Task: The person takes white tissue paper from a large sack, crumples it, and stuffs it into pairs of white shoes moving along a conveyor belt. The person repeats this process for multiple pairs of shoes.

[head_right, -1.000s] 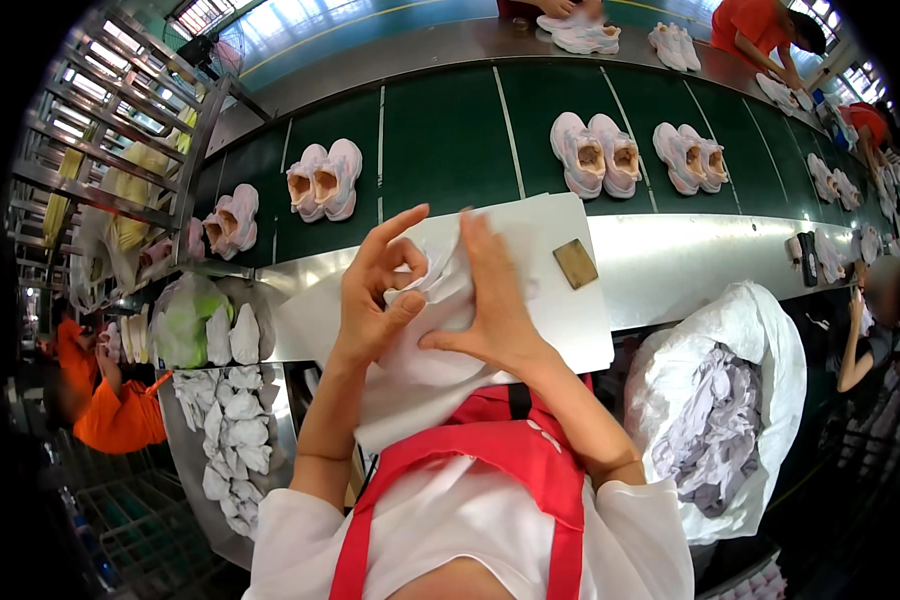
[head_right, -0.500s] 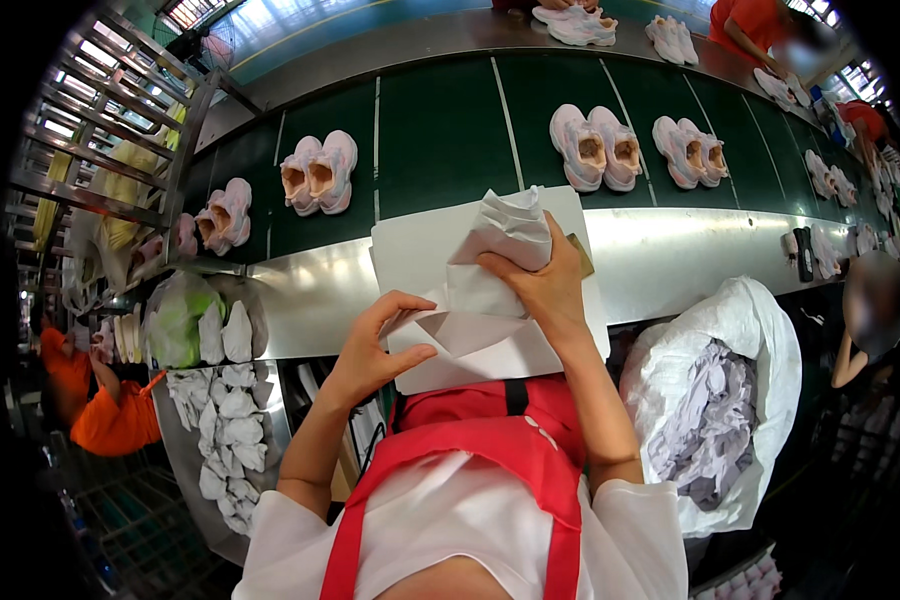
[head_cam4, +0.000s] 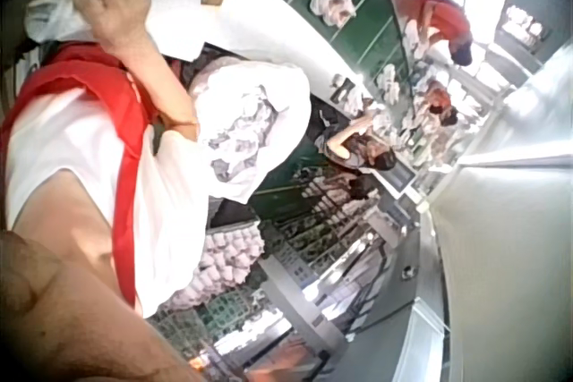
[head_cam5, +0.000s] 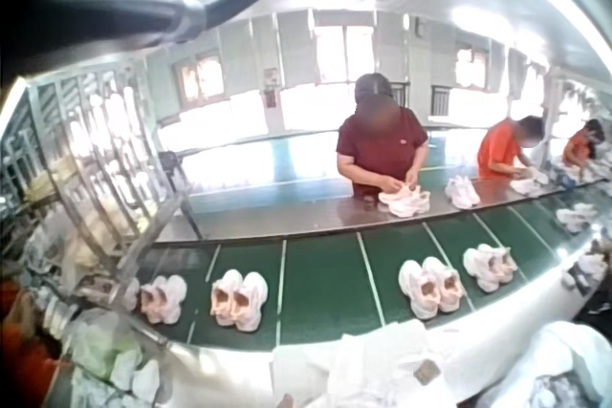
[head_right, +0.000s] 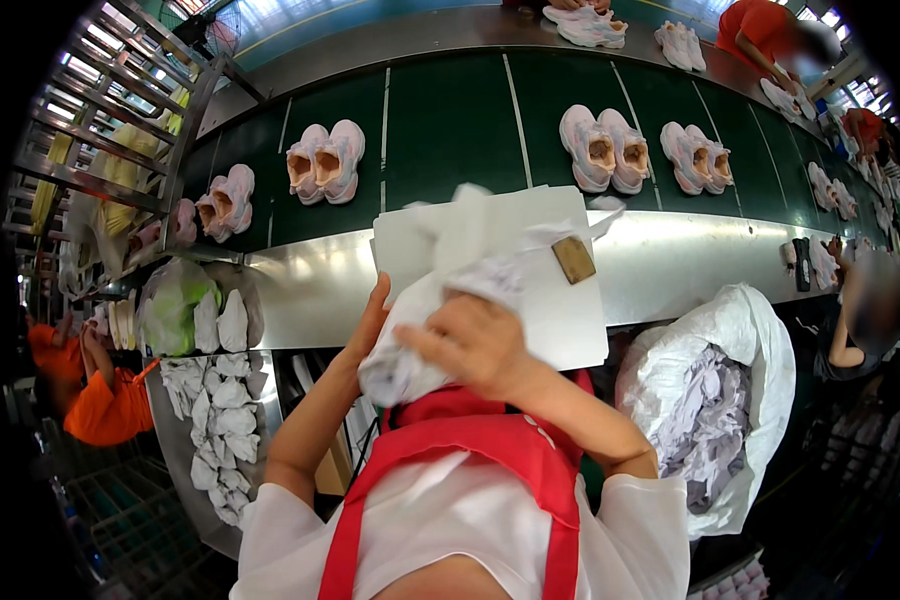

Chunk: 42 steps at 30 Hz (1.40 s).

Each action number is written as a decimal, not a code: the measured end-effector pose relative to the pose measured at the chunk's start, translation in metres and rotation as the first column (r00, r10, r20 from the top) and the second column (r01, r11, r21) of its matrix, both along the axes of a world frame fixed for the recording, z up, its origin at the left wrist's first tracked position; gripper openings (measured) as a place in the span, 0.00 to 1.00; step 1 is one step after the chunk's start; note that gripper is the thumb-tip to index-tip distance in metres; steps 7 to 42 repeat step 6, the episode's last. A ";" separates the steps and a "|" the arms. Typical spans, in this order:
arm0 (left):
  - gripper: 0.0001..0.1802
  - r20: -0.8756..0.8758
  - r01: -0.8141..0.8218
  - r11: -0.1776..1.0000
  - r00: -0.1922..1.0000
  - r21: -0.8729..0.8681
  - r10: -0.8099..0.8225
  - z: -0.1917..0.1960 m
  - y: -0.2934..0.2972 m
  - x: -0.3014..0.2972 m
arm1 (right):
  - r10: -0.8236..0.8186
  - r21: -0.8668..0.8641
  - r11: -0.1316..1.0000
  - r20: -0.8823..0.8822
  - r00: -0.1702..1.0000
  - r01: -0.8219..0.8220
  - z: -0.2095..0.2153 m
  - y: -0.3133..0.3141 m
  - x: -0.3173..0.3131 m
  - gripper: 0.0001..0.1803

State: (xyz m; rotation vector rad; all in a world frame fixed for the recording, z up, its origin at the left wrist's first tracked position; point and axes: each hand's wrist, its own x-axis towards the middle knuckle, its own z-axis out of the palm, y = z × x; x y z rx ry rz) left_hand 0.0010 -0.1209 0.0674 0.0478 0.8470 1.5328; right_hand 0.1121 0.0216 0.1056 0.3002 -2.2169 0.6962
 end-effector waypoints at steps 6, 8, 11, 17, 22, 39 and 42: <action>0.50 -0.444 0.238 0.965 0.880 0.108 -0.167 -0.025 0.014 -0.015 | 0.548 -0.256 0.835 0.298 0.782 -0.487 -0.018 -0.019 -0.001 0.25; 0.50 -0.444 0.238 0.965 0.880 0.108 -0.167 -0.025 0.014 -0.015 | 0.548 -0.256 0.835 0.298 0.782 -0.487 -0.018 -0.019 -0.001 0.25; 0.50 -0.444 0.238 0.965 0.880 0.108 -0.167 -0.025 0.014 -0.015 | 0.548 -0.256 0.835 0.298 0.782 -0.487 -0.018 -0.019 -0.001 0.25; 0.50 -0.444 0.238 0.965 0.880 0.108 -0.167 -0.025 0.014 -0.015 | 0.548 -0.256 0.835 0.298 0.782 -0.487 -0.018 -0.019 -0.001 0.25; 0.50 -0.444 0.238 0.965 0.880 0.108 -0.167 -0.025 0.014 -0.015 | 0.548 -0.256 0.835 0.298 0.782 -0.487 -0.018 -0.019 -0.001 0.25; 0.50 -0.444 0.238 0.965 0.880 0.108 -0.167 -0.025 0.014 -0.015 | 0.548 -0.256 0.835 0.298 0.782 -0.487 -0.018 -0.019 -0.001 0.25; 0.50 -0.444 0.238 0.965 0.880 0.108 -0.167 -0.025 0.014 -0.015 | 0.548 -0.256 0.835 0.298 0.782 -0.487 -0.018 -0.019 -0.001 0.25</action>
